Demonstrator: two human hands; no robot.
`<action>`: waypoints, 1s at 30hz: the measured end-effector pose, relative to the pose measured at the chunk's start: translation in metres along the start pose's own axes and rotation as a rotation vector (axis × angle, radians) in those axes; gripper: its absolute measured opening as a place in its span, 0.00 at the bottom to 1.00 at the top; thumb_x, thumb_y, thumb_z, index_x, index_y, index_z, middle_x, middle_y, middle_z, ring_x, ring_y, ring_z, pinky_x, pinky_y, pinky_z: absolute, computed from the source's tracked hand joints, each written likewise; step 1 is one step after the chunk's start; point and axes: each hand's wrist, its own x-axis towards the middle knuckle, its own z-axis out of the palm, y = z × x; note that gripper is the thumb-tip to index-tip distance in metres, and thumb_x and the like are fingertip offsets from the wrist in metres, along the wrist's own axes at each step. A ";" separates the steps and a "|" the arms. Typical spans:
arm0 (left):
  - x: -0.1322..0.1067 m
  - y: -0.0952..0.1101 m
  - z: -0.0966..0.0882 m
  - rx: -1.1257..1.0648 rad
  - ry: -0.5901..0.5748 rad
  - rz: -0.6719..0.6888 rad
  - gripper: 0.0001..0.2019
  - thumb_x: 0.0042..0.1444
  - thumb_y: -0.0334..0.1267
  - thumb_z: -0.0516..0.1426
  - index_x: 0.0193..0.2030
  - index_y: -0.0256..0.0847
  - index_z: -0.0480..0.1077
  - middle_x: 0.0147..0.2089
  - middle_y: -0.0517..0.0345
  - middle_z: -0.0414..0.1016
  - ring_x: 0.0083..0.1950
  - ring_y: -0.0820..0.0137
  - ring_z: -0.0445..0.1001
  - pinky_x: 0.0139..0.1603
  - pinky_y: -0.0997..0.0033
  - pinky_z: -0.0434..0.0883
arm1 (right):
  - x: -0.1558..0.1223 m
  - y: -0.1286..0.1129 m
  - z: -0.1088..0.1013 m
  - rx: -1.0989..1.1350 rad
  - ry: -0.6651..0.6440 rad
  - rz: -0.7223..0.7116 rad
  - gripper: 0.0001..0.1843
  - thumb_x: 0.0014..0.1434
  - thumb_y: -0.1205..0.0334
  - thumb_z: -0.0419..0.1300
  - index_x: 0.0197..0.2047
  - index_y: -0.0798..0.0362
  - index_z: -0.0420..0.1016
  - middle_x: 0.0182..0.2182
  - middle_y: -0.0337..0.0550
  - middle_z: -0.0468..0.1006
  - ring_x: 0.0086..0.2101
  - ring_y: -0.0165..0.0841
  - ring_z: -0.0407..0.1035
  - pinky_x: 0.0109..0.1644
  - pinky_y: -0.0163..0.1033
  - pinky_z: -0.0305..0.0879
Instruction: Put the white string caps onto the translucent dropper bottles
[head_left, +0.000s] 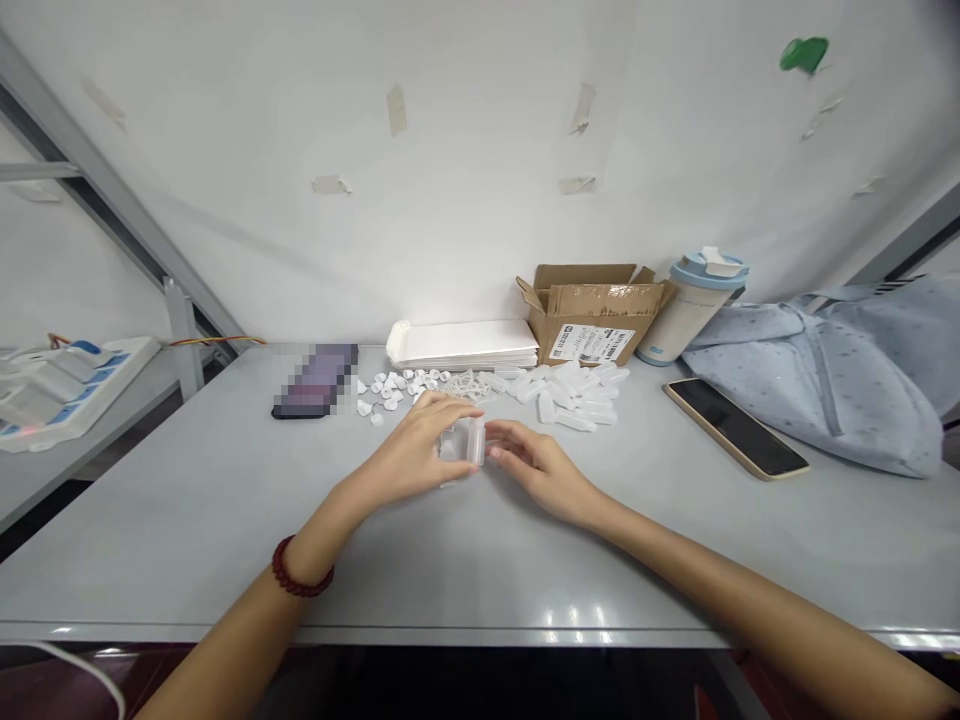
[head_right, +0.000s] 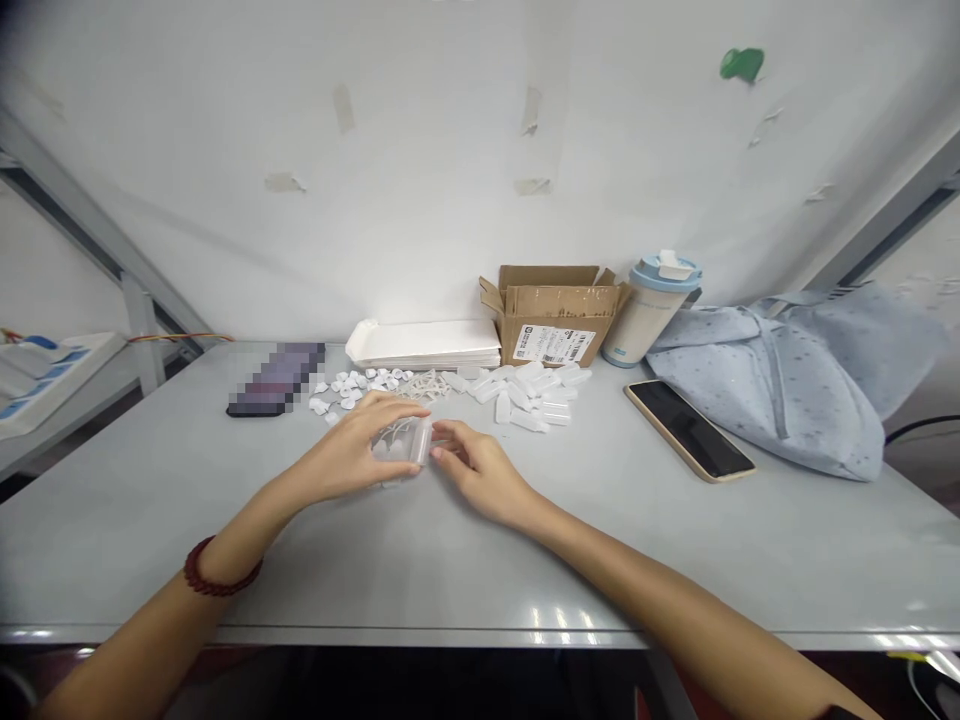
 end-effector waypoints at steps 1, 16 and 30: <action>-0.001 -0.002 -0.003 -0.005 -0.038 -0.028 0.25 0.47 0.38 0.63 0.54 0.45 0.66 0.53 0.54 0.71 0.58 0.58 0.61 0.56 0.56 0.65 | -0.001 0.000 0.000 -0.056 -0.005 -0.033 0.16 0.62 0.63 0.53 0.52 0.54 0.66 0.47 0.51 0.76 0.44 0.36 0.73 0.46 0.45 0.69; -0.006 -0.009 -0.006 -0.006 -0.243 -0.082 0.24 0.48 0.47 0.61 0.52 0.45 0.66 0.52 0.53 0.70 0.58 0.57 0.60 0.55 0.59 0.63 | -0.004 -0.001 0.002 -0.393 -0.112 -0.256 0.17 0.60 0.68 0.56 0.53 0.55 0.68 0.50 0.54 0.73 0.51 0.40 0.68 0.53 0.49 0.66; -0.009 -0.012 -0.009 -0.018 -0.248 -0.078 0.26 0.47 0.46 0.61 0.54 0.45 0.65 0.53 0.53 0.69 0.59 0.56 0.60 0.54 0.59 0.64 | -0.006 0.001 0.002 -0.420 -0.122 -0.289 0.15 0.60 0.68 0.55 0.51 0.54 0.69 0.50 0.52 0.73 0.51 0.39 0.67 0.54 0.49 0.66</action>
